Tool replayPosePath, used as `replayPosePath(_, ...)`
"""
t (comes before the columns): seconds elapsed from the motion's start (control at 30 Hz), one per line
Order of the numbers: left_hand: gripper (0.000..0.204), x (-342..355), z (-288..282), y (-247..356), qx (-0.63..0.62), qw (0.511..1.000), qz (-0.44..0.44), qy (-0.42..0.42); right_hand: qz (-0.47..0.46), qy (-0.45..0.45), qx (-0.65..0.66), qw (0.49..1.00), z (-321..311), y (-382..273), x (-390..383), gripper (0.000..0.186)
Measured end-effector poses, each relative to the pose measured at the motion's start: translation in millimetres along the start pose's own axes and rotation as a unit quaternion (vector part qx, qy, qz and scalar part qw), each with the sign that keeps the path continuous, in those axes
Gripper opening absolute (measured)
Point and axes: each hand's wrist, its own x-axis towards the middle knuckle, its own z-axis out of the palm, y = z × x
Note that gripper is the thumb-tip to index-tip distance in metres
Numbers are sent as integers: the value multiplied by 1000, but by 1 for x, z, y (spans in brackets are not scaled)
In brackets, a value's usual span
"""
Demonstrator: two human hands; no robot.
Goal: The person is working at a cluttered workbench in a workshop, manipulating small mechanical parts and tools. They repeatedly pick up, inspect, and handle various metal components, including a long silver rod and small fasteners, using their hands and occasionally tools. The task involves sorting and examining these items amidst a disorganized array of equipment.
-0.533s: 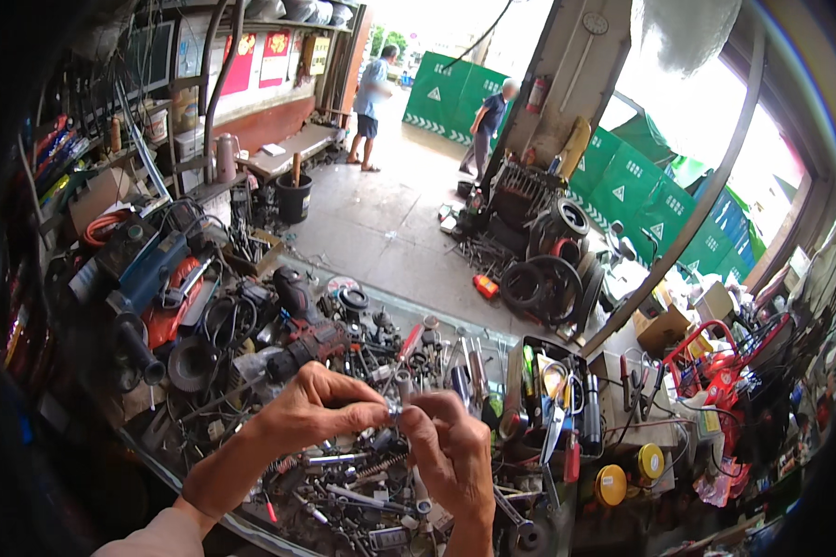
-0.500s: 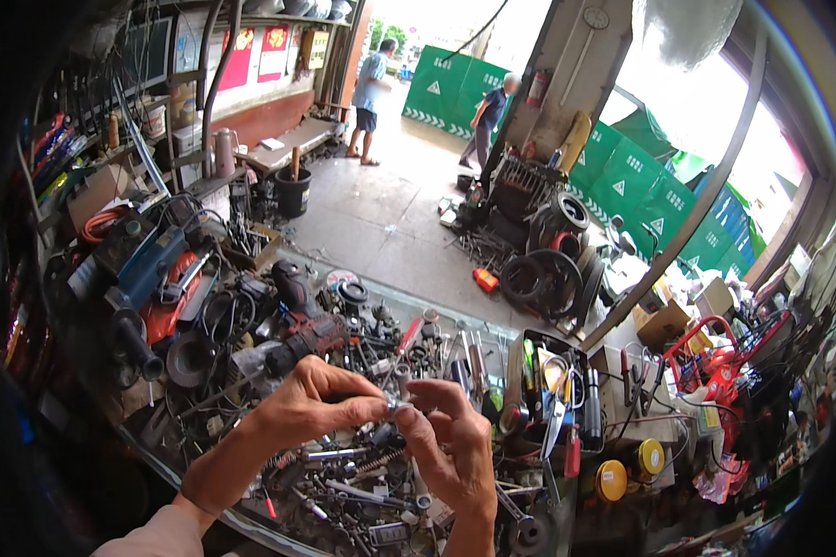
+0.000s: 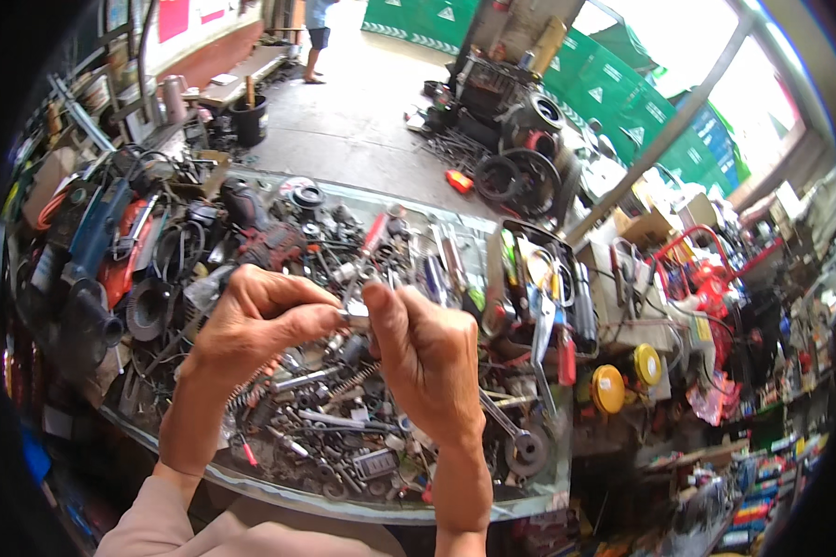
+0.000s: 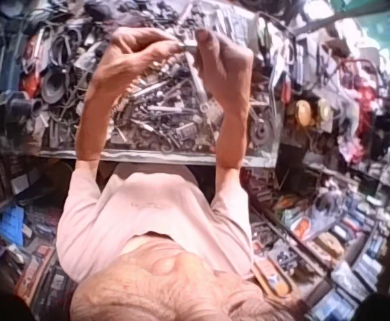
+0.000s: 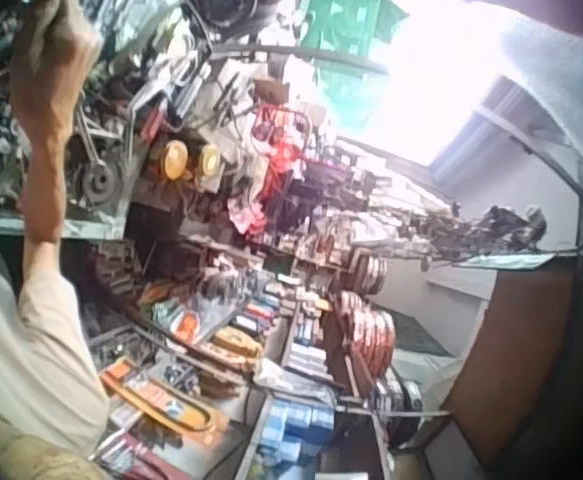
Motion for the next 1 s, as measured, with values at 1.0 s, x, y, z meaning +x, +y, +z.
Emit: replayPosePath(1.0, 20, -19, 4, 26, -20, 998, 63, 21, 53, -97, -359, 927, 14, 79, -44, 38)
